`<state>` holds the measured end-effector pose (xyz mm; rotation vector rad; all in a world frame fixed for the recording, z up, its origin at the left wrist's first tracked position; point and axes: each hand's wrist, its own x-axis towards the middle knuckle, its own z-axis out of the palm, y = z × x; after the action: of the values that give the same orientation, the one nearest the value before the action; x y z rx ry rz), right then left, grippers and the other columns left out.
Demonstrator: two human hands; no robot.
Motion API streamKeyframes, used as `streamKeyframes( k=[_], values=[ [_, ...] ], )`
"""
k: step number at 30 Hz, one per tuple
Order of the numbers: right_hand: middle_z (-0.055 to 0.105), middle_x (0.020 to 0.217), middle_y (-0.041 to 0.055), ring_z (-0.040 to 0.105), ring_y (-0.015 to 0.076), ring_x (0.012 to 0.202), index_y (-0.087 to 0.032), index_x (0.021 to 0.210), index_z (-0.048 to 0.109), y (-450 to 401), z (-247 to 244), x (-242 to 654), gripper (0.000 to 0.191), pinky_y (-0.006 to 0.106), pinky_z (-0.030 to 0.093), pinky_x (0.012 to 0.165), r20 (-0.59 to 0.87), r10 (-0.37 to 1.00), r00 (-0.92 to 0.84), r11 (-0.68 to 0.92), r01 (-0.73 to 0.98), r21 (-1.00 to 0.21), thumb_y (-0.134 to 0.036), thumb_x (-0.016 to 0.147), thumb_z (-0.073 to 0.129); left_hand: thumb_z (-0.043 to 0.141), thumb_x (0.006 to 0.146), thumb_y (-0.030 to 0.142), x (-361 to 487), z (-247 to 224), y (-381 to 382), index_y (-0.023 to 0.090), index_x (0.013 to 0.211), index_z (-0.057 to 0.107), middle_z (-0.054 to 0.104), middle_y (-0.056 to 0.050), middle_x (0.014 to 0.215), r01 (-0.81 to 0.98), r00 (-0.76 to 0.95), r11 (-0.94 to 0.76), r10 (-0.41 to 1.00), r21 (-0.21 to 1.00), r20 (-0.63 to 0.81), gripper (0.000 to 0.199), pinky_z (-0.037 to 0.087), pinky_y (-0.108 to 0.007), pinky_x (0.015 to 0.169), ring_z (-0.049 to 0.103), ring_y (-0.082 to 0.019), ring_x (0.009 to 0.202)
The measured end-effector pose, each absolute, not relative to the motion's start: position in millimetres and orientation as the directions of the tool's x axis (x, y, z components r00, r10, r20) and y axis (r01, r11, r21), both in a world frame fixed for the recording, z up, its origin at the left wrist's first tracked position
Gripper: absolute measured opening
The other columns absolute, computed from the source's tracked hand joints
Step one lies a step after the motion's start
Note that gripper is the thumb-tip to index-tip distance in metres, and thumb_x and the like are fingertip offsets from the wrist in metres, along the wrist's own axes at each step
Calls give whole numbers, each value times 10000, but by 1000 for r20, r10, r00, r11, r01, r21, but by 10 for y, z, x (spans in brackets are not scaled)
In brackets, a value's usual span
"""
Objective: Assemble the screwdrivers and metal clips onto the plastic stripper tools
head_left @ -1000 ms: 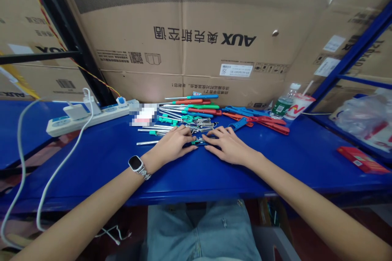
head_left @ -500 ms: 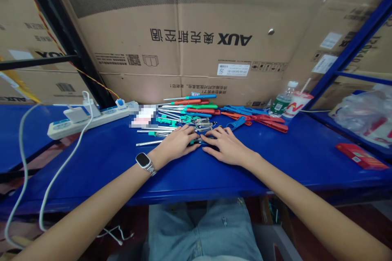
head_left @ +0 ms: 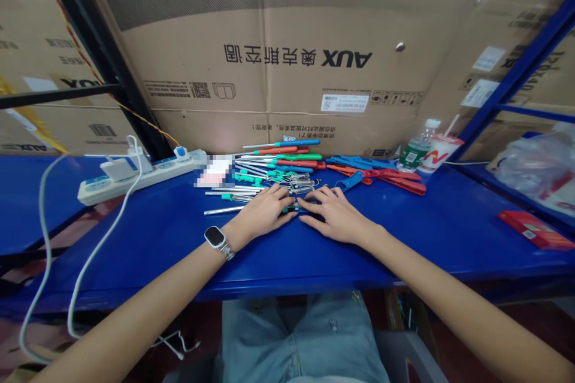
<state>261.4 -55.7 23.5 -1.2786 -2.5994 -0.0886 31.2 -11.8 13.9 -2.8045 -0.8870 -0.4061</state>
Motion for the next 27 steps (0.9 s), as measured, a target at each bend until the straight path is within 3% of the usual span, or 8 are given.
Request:
streamKeyframes(
  k=[6, 12, 18, 22, 27],
  values=[
    [629, 1351, 121, 537, 288, 1218, -273, 1446, 585, -458, 250, 2686, 423, 497, 400, 1004, 301, 799, -521, 589, 780, -213, -322, 1076, 387, 513, 1033, 498, 326, 256, -144, 146, 1208, 649, 659, -120, 1104, 575, 747, -817, 503, -43, 436, 416, 496, -446, 931, 588, -291, 1050],
    [654, 1305, 105, 531, 290, 1242, -227, 1266, 680, -301, 295, 3122, 547, 490, 396, 1025, 388, 824, -413, 518, 827, -221, -3, 843, 417, 483, 1042, 306, 656, 432, 55, 160, 1020, 692, 689, -97, 986, 518, 745, -854, 483, 59, 459, 256, 513, -397, 873, 625, -255, 967],
    [646, 1367, 137, 497, 333, 1301, -176, 1295, 640, -136, 269, 3557, 524, 517, 357, 1030, 323, 883, -339, 388, 916, -99, -35, 805, 517, 646, 949, 308, 1386, 540, 272, 154, 1010, 713, 737, -106, 1022, 548, 778, -829, 553, 109, 298, 178, 523, -377, 873, 673, -268, 984],
    [681, 1336, 127, 523, 322, 1301, -183, 1275, 650, 5, 199, 3632, 438, 532, 321, 1044, 295, 882, -367, 413, 904, -109, -79, 859, 558, 731, 887, 400, 1734, 554, 361, 142, 1021, 727, 756, -133, 1019, 609, 764, -791, 605, 58, 227, 291, 526, -401, 876, 684, -318, 1019],
    [737, 1234, 122, 614, 293, 1202, -181, 1136, 719, 151, 91, 3651, 296, 489, 349, 1017, 387, 854, -347, 435, 885, -168, -87, 909, 554, 789, 818, 282, 1843, 528, 430, 126, 1027, 747, 765, -154, 1046, 677, 708, -735, 667, 48, 233, 264, 526, -399, 890, 697, -334, 1033]
  ],
)
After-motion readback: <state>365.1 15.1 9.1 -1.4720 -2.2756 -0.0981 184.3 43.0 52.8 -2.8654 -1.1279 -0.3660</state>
